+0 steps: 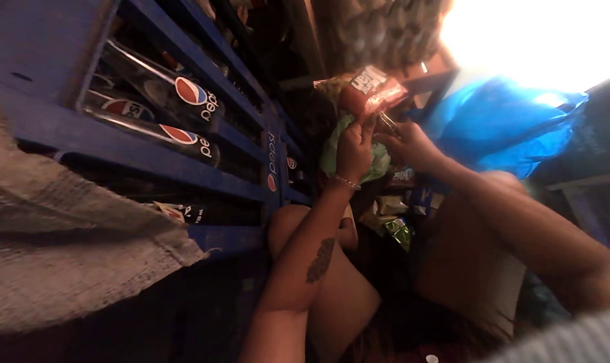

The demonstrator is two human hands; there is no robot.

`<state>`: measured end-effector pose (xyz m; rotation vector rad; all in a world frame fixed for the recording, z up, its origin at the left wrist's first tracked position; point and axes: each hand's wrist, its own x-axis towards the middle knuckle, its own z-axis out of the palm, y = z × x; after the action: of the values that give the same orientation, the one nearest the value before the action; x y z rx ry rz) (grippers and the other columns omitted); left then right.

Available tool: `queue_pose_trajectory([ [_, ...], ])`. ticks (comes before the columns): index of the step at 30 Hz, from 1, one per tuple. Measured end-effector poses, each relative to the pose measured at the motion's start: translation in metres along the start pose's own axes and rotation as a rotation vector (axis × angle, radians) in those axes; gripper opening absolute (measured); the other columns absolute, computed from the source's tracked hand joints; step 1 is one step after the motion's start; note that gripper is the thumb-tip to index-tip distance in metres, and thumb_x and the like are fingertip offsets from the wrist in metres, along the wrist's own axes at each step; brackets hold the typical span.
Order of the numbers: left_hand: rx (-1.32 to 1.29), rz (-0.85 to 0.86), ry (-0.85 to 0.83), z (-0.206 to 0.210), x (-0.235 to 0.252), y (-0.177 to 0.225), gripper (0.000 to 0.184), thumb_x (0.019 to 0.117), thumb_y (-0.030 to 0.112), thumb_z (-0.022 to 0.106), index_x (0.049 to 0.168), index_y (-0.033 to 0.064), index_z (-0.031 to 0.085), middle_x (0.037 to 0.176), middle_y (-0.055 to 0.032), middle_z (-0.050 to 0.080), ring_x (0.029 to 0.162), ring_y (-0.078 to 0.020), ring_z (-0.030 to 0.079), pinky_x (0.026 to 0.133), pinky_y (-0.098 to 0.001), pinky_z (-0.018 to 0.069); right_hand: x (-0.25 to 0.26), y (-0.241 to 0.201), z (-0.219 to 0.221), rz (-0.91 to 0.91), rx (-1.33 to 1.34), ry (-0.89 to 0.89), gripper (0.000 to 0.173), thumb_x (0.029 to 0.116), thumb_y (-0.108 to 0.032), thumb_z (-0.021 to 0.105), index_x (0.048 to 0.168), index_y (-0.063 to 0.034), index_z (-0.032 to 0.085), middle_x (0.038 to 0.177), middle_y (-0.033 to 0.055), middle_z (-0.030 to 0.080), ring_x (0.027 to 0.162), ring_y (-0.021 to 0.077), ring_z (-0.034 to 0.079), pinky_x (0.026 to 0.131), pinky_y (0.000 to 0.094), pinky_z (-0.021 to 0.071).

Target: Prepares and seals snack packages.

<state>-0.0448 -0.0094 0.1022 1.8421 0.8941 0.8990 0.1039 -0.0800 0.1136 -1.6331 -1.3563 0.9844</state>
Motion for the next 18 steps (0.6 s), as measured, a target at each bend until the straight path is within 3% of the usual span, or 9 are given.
queue_pose_trajectory([
  [4, 0.077, -0.019, -0.014, -0.001, 0.001, -0.003, 0.041, 0.1106, 0.031, 0.044, 0.115, -0.0016, 0.068, 0.096, -0.0128, 0.07, 0.086, -0.0176, 0.068, 0.084, -0.0382, 0.0551, 0.003, 0.007, 0.007, 0.021, 0.063, 0.009, 0.026, 0.1045, -0.028, 0.06, 0.095, -0.0043, 0.065, 0.063, -0.0011, 0.055, 0.049, 0.0065, 0.051, 0.049, 0.0258, 0.0469],
  [9, 0.254, -0.098, -0.065, 0.002, 0.004, -0.004, 0.042, 0.111, 0.03, 0.042, 0.12, -0.0043, 0.066, 0.101, -0.019, 0.069, 0.09, -0.0294, 0.067, 0.088, -0.0492, 0.0533, 0.01, 0.019, 0.013, 0.075, 0.12, 0.036, 0.026, 0.1034, -0.026, 0.061, 0.089, -0.0043, 0.063, 0.061, -0.0008, 0.054, 0.046, 0.0069, 0.049, 0.047, 0.0262, 0.0448],
  [12, 0.273, -0.179, -0.087, 0.001, 0.005, 0.007, 0.049, 0.1114, 0.036, 0.04, 0.107, -0.0066, 0.065, 0.094, -0.0208, 0.066, 0.091, -0.0336, 0.067, 0.087, -0.0537, 0.0522, 0.014, 0.018, 0.011, 0.104, 0.023, 0.045, 0.027, 0.1036, -0.028, 0.061, 0.09, -0.0046, 0.064, 0.064, 0.0013, 0.054, 0.051, 0.0106, 0.05, 0.051, 0.0309, 0.045],
  [13, 0.204, -0.184, -0.075, 0.001, 0.004, 0.008, 0.05, 0.1112, 0.037, 0.041, 0.106, -0.0066, 0.064, 0.092, -0.02, 0.066, 0.09, -0.0311, 0.066, 0.087, -0.0516, 0.0524, 0.015, 0.017, 0.01, 0.096, -0.01, 0.053, 0.027, 0.1034, -0.028, 0.061, 0.09, -0.0051, 0.065, 0.065, 0.0015, 0.054, 0.053, 0.0109, 0.051, 0.053, 0.0318, 0.0453],
  [16, -0.217, -0.236, -0.051, 0.008, -0.001, 0.008, 0.043, 0.109, 0.033, 0.049, 0.126, -0.0049, 0.06, 0.11, -0.0144, 0.068, 0.099, -0.0159, 0.066, 0.092, -0.0361, 0.0543, 0.015, 0.016, 0.008, 0.061, -0.052, 0.071, 0.025, 0.1029, -0.028, 0.062, 0.093, -0.0058, 0.067, 0.069, 0.0017, 0.057, 0.057, 0.0108, 0.053, 0.057, 0.0333, 0.047],
  [18, -0.481, -0.358, -0.025, 0.014, -0.005, 0.01, 0.044, 0.1052, 0.032, 0.058, 0.136, 0.0011, 0.056, 0.124, -0.011, 0.066, 0.108, -0.0152, 0.064, 0.094, -0.0366, 0.0543, 0.014, 0.015, 0.008, 0.034, -0.076, 0.068, 0.022, 0.1033, -0.025, 0.061, 0.097, -0.0051, 0.069, 0.072, 0.0026, 0.059, 0.061, 0.0114, 0.055, 0.06, 0.0347, 0.0484],
])
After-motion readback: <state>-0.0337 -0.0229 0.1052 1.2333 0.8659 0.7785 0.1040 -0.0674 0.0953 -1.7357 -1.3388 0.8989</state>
